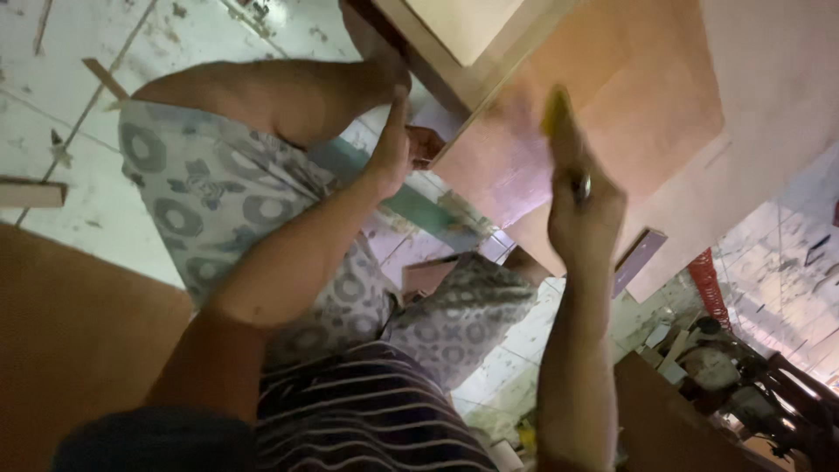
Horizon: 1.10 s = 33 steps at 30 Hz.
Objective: The person pours a yellow liquid adhesive from a plastic bottle onto a square piece of wood and spreads it across the surface with a small piece of wood.
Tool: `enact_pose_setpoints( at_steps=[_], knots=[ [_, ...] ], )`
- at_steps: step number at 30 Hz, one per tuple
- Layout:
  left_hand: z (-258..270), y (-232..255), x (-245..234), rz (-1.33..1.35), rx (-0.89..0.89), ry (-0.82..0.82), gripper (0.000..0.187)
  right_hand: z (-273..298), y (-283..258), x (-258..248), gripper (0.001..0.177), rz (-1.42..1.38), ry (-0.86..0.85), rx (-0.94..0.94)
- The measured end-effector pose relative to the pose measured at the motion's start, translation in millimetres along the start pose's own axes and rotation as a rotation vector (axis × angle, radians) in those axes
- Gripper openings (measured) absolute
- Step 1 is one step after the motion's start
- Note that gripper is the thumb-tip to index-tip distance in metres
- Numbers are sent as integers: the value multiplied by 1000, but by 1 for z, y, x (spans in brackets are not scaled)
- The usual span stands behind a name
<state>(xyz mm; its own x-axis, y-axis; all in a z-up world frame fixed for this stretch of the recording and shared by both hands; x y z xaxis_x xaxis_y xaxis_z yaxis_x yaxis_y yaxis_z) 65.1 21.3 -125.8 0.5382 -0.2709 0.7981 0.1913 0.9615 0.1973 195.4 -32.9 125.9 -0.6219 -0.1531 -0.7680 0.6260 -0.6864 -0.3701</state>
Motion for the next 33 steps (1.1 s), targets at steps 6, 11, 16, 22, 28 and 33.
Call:
enact_pose_setpoints(
  at_steps=[6, 11, 16, 22, 28, 33],
  knots=[
    [-16, 0, -3, -72, -4, -24, 110, -46, 30, 47, 54, 364, 71, 179],
    [-15, -2, 1, -142, 13, -8, 110, -11, 27, 53, 39, 432, -102, 275],
    [-21, -5, -1, -129, 26, -55, 110, -85, 32, -26, 54, 399, -47, 166],
    [-5, 4, 8, -149, 9, -22, 108, -105, 65, -11, 62, 235, -258, 239],
    [-9, 7, 11, -147, 43, -53, 102, -77, 34, 12, 64, 215, -372, 294],
    [-5, 10, 13, -138, 78, -78, 103, -46, 4, 40, 62, 164, -459, 314]
  ],
)
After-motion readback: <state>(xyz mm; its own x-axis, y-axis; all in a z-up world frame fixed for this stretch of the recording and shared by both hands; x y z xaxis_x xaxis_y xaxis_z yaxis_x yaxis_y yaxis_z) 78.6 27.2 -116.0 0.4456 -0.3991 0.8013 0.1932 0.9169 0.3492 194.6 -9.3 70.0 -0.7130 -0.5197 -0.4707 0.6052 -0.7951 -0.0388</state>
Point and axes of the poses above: each hand's wrist, its own z-axis away from the middle knuckle, its own x-axis out of the palm, y = z × x, the point moved 9 cm from there along -z, towards the middle knuckle, and after that the axes turned 13 degrees about -y, right-handed, at the moved point
